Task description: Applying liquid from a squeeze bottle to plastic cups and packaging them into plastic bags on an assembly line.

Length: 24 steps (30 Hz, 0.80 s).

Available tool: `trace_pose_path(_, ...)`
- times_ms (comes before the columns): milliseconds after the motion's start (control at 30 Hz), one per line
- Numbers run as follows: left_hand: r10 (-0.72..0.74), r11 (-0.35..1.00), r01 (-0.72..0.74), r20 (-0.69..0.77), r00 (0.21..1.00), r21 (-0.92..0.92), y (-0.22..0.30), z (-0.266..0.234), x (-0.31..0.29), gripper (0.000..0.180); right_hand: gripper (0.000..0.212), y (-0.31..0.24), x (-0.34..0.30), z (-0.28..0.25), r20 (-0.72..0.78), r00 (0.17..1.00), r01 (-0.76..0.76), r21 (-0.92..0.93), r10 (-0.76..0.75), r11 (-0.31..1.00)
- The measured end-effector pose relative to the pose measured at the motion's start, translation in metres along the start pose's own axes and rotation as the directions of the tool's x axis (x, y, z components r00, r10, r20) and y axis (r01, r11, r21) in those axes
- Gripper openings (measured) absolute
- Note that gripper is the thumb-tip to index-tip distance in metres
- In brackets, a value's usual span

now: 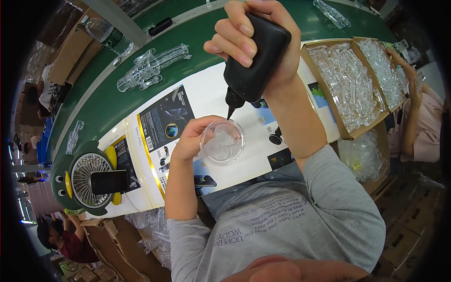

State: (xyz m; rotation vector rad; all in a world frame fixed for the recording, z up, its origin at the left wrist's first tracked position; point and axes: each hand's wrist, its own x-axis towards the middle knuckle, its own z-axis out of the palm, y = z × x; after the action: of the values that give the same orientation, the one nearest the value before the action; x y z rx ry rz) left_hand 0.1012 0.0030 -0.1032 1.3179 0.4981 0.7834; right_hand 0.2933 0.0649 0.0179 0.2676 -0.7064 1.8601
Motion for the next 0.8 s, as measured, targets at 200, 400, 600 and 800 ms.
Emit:
trace_pose_path(200, -0.032, 0.996, 0.041, 0.106, 0.994, -0.084, -0.003, -0.001, 0.003, 0.05, 0.039, 0.003, -0.001, 0.002, -0.003, 1.0, -0.023, 0.002, 0.023, 1.0)
trace_pose_path(400, -0.039, 0.998, 0.043, 0.087, 0.995, -0.04, -0.012, -0.008, -0.003, 0.048, 0.039, 0.007, -0.001, 0.005, 0.017, 0.998, -0.053, 0.04, 0.053, 0.998)
trace_pose_path(600, -0.043, 0.994, 0.054, 0.116, 0.992, -0.091, -0.009, -0.003, 0.001, 0.048, 0.039, 0.007, -0.003, 0.009, -0.001, 0.997, -0.076, 0.07, 0.076, 0.995)
trace_pose_path(800, -0.087, 0.994, 0.096, 0.155, 0.984, -0.056, -0.013, -0.005, 0.0, 0.043, 0.04, 0.01, -0.003, 0.009, 0.011, 0.993, -0.118, 0.072, 0.117, 0.99)
